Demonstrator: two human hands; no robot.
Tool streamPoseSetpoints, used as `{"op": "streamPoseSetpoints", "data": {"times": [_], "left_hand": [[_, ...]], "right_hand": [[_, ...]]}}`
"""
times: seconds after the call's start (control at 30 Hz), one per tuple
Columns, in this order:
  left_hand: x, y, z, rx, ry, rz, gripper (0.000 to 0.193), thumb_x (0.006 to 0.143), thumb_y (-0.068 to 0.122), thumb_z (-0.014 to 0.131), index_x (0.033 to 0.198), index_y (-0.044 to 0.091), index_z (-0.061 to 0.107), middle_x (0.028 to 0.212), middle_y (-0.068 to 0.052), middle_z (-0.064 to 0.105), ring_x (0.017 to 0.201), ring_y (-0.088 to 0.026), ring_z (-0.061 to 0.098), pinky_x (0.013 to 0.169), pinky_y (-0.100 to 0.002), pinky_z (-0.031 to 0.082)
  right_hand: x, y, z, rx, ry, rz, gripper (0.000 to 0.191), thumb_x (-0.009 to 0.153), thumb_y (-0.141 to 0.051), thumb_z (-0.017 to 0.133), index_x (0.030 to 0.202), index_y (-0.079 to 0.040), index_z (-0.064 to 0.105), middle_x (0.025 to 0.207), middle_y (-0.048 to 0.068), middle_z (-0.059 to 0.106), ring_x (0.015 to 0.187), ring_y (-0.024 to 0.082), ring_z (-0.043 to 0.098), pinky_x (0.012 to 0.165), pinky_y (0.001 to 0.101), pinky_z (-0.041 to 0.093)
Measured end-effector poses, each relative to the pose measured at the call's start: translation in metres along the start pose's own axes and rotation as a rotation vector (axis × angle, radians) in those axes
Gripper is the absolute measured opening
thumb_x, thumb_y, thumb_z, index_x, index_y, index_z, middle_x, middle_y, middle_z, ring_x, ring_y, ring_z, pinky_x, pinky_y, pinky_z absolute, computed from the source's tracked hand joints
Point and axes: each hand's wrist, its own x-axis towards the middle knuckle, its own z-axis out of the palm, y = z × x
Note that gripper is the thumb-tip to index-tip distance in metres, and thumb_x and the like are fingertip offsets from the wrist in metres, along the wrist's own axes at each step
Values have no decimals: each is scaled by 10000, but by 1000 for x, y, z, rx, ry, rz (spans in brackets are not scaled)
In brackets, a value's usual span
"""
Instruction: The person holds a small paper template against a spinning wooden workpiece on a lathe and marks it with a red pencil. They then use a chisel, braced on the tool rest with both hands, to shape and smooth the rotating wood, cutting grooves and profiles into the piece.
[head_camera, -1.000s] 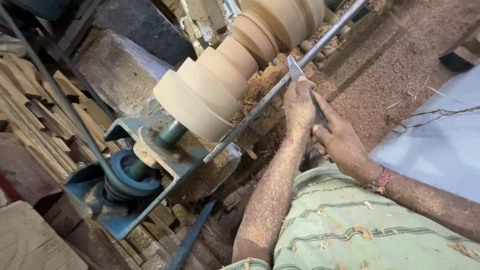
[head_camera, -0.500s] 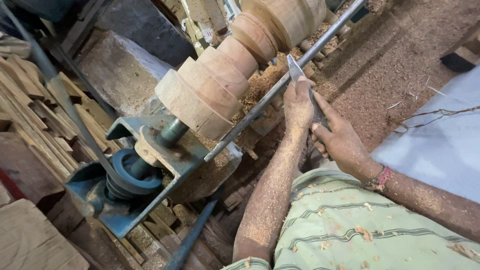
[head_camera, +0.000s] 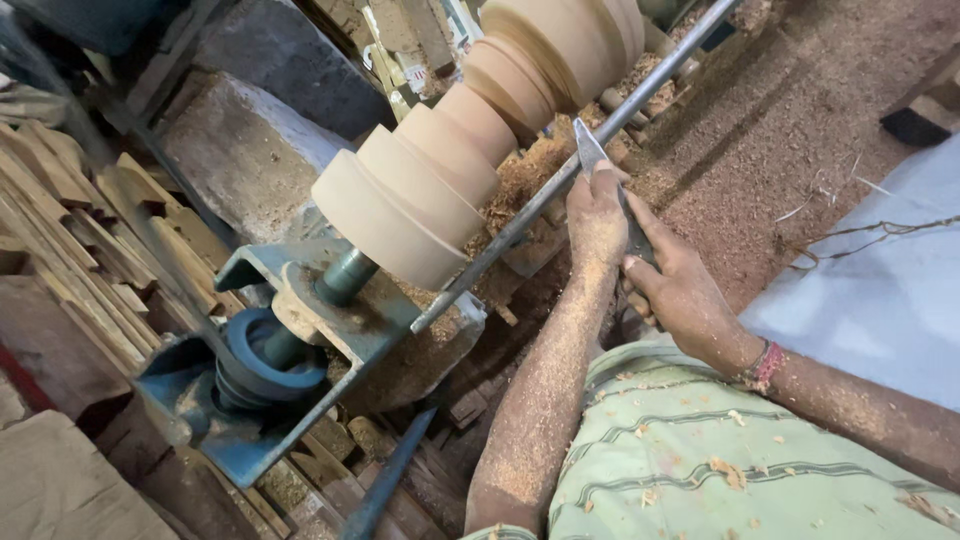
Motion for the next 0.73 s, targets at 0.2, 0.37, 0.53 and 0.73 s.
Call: {"op": "streamPoseSetpoints", "data": {"times": [0.2,0.37,0.53,0.73], "left_hand": [[0,-7,3,-9,15,60,404,1038,365,487,924,14,653,807,-86,611,771,-213,588,762,-393,484],[1,-5,4,29,8,53,384,1018,366,493,939,22,644,795,-84,592,764,-223,581,748,-396,477],[3,-3,-2,-21,0,27,361,996,344,484,935,32,654,799,-74,583,767,-216,567,739,-389,469],[4,-5,-3,3,-34,-9,369,993,346,477,913,32,653,827,-96,623,801,-220,617,761,-393,493]], "right_hand": [[3,6,-2,-48,46,77,799,942,-6,531,1629,-353,312,669,-2,479,482,93,389,407,269,340],[8,17,-2,2,19,-93,760,955,-19,556,1626,-298,337,843,-68,550,572,50,428,464,232,385],[6,10,-5,-33,17,-7,762,956,-43,529,1627,-341,327,720,-5,532,516,81,447,442,255,399],[1,13,0,65,-12,18,803,950,-41,529,1658,-339,295,707,-8,490,515,83,448,430,257,400]]}}
